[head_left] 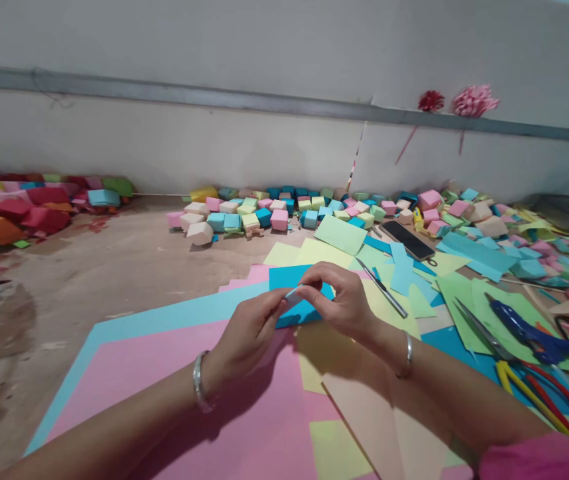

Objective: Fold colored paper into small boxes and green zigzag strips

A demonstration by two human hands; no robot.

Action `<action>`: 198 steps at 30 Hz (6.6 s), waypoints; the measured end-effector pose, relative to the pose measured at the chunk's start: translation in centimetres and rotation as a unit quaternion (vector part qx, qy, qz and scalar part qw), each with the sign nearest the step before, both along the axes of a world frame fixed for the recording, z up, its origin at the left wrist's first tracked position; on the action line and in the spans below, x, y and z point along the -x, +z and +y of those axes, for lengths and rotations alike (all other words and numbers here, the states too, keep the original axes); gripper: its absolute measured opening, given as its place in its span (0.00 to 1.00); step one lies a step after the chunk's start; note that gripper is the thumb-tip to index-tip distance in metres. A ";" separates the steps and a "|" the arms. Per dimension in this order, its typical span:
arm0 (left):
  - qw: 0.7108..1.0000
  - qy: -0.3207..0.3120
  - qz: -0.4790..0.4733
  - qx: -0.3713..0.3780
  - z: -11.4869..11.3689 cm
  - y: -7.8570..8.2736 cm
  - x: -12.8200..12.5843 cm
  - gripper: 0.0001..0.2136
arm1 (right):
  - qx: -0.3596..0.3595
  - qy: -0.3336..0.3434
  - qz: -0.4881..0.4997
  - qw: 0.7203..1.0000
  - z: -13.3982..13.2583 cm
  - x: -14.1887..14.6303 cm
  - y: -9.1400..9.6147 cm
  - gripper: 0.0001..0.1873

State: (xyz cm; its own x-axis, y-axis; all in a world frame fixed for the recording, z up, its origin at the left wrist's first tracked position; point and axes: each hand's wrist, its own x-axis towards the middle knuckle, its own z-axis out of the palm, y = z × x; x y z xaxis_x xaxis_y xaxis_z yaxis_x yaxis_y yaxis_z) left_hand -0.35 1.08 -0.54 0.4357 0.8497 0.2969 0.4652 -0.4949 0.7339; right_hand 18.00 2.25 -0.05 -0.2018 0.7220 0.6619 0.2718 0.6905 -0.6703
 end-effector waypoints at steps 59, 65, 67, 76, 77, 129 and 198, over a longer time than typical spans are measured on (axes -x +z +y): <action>0.990 0.056 -0.127 -0.028 0.1 1.1 0.5 0.04 | 0.152 0.064 -0.056 0.985 0.0 -0.2 -0.1 0.12; 0.965 0.084 -0.198 0.153 -0.1 1.4 0.0 0.06 | 0.249 0.068 -0.048 0.965 -0.6 0.5 -0.6 0.13; 0.966 0.076 -0.188 0.160 -0.1 1.5 -0.1 0.07 | 0.262 0.072 -0.051 0.961 -0.6 0.4 -0.7 0.13; 0.986 0.090 -0.033 -0.133 0.5 0.7 0.7 0.12 | 0.147 0.022 -0.114 0.982 0.3 -0.2 -0.1 0.09; 0.979 0.128 -0.052 -0.148 0.6 0.7 0.7 0.19 | 0.172 0.000 -0.057 0.983 0.4 -0.2 0.0 0.08; 0.984 0.052 -0.158 -0.061 0.9 2.1 1.4 0.03 | -0.017 0.016 -0.026 0.999 1.0 0.1 -3.7 0.07; 0.953 0.007 -0.257 0.160 -0.2 0.6 -0.3 0.08 | 0.028 -0.006 -0.077 0.997 -1.5 1.2 -1.1 0.11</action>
State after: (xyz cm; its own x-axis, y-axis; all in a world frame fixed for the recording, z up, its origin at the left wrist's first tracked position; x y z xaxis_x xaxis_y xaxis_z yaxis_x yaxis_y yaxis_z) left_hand -0.06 0.91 0.05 0.2908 0.9370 0.1934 0.0086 -0.2047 0.9788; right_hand 16.83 0.72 -1.11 -0.2889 0.7592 0.5832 0.3816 0.6500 -0.6571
